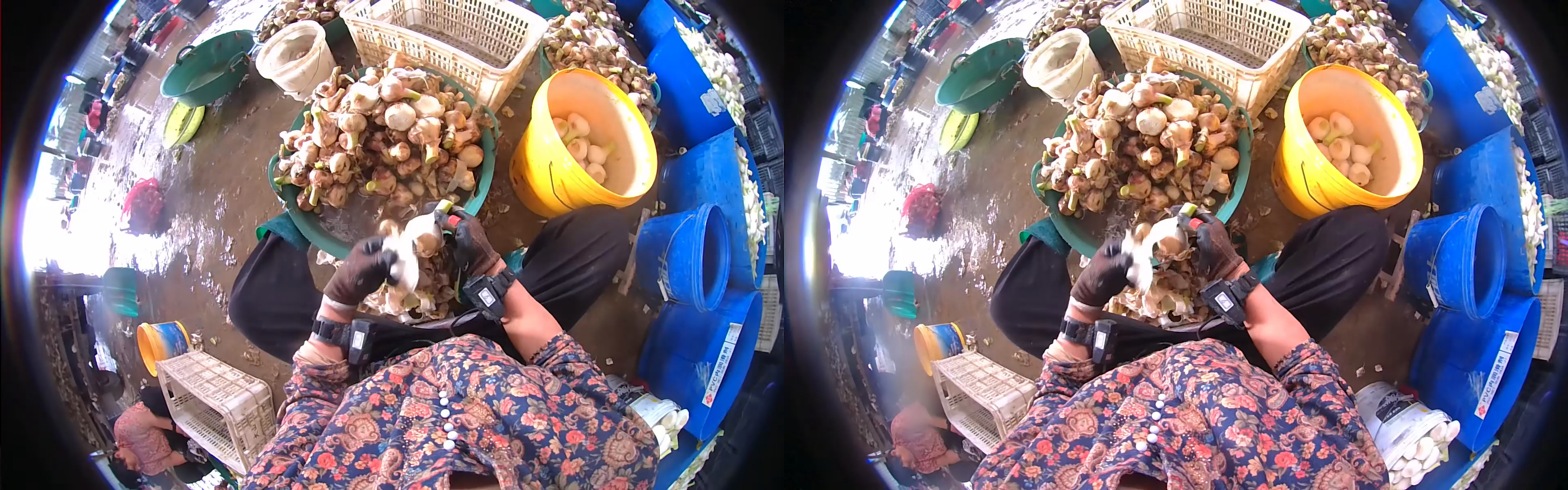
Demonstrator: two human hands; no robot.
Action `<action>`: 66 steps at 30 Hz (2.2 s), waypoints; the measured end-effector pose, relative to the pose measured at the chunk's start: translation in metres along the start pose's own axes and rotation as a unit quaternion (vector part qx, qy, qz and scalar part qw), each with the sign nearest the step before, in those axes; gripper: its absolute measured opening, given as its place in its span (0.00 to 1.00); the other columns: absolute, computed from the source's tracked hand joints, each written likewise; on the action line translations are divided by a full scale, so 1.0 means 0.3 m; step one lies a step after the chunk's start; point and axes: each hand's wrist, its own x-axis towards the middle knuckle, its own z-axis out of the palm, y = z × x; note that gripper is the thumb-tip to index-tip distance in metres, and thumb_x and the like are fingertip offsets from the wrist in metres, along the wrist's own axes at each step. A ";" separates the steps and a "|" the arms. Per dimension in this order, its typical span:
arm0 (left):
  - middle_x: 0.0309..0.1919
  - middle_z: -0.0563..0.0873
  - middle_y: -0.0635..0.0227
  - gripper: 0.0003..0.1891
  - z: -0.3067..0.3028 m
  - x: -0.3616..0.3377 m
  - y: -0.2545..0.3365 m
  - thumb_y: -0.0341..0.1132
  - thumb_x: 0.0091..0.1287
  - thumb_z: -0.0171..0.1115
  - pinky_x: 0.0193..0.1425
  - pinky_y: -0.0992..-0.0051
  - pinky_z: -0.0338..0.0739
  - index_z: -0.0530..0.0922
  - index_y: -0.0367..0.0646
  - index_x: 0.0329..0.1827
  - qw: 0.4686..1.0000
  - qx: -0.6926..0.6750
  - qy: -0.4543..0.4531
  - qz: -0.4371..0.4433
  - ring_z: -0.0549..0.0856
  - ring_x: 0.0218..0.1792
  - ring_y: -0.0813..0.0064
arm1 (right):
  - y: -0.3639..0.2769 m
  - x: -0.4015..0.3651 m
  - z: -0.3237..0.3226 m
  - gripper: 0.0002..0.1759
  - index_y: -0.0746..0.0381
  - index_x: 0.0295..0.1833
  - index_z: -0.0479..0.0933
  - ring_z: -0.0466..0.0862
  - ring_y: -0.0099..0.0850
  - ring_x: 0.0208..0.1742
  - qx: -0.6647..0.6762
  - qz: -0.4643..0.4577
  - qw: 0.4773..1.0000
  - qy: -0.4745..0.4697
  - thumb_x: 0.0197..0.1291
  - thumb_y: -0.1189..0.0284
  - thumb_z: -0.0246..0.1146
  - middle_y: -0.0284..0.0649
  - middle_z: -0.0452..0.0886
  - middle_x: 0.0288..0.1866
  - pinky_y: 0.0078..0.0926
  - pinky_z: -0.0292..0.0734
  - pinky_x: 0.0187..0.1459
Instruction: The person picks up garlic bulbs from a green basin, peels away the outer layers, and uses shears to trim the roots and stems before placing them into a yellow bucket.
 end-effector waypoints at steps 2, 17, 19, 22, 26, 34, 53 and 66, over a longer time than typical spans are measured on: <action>0.29 0.82 0.72 0.17 0.006 -0.042 0.011 0.44 0.56 0.69 0.35 0.82 0.72 0.79 0.38 0.35 0.994 0.073 -0.085 -0.002 0.78 0.31 0.83 | -0.067 -0.029 0.023 0.17 0.65 0.53 0.74 0.79 0.28 0.45 0.029 0.036 0.996 0.073 0.62 0.66 0.56 0.38 0.80 0.46 0.25 0.75 0.47; 0.25 0.80 0.76 0.05 0.045 0.066 -0.040 0.29 0.59 0.64 0.34 0.83 0.71 0.79 0.37 0.34 0.969 0.233 0.073 0.027 0.76 0.28 0.86 | -0.024 -0.004 -0.029 0.20 0.67 0.50 0.76 0.77 0.22 0.36 -0.118 0.049 0.991 0.050 0.57 0.64 0.63 0.35 0.81 0.36 0.22 0.72 0.39; 0.26 0.79 0.75 0.05 0.095 0.008 0.012 0.29 0.59 0.63 0.34 0.84 0.71 0.78 0.37 0.34 0.977 0.214 0.008 -0.019 0.76 0.28 0.86 | 0.091 0.055 -0.171 0.18 0.66 0.50 0.76 0.79 0.22 0.37 -0.380 -0.224 0.896 -0.037 0.59 0.65 0.61 0.35 0.81 0.37 0.22 0.74 0.40; 0.27 0.78 0.74 0.08 0.080 -0.078 0.081 0.30 0.56 0.65 0.33 0.84 0.71 0.77 0.36 0.34 0.984 0.161 -0.054 -0.042 0.76 0.29 0.85 | 0.025 0.026 -0.095 0.13 0.60 0.51 0.74 0.81 0.23 0.42 0.075 0.015 0.995 0.071 0.64 0.68 0.54 0.32 0.80 0.42 0.21 0.77 0.41; 0.27 0.79 0.74 0.13 0.010 -0.131 0.182 0.37 0.55 0.67 0.34 0.84 0.73 0.77 0.37 0.34 0.964 0.228 -0.086 -0.111 0.77 0.29 0.85 | 0.029 0.027 -0.154 0.17 0.57 0.54 0.73 0.82 0.26 0.41 0.205 0.137 0.969 0.031 0.64 0.61 0.54 0.33 0.81 0.42 0.22 0.78 0.38; 0.38 0.84 0.54 0.28 -0.311 0.284 -0.178 0.49 0.51 0.71 0.45 0.68 0.76 0.77 0.35 0.47 0.861 0.411 0.296 0.050 0.84 0.39 0.60 | -0.292 -0.007 -0.048 0.29 0.61 0.55 0.72 0.78 0.36 0.51 0.381 -0.028 0.915 -0.127 0.63 0.48 0.48 0.40 0.79 0.49 0.39 0.76 0.42; 0.42 0.83 0.66 0.26 -0.004 0.203 -0.024 0.37 0.52 0.71 0.49 0.76 0.75 0.74 0.35 0.53 0.897 0.391 0.114 0.170 0.80 0.41 0.79 | -0.047 -0.021 0.101 0.27 0.60 0.35 0.80 0.82 0.33 0.25 -0.231 0.176 0.956 0.045 0.61 0.46 0.53 0.39 0.81 0.24 0.28 0.74 0.27; 0.37 0.83 0.67 0.26 0.022 0.104 0.022 0.38 0.52 0.71 0.42 0.77 0.76 0.75 0.34 0.52 0.931 0.348 0.079 0.075 0.81 0.37 0.79 | -0.060 -0.038 0.073 0.18 0.64 0.29 0.76 0.72 0.26 0.20 -0.212 0.009 0.977 -0.025 0.62 0.60 0.57 0.35 0.73 0.19 0.27 0.67 0.21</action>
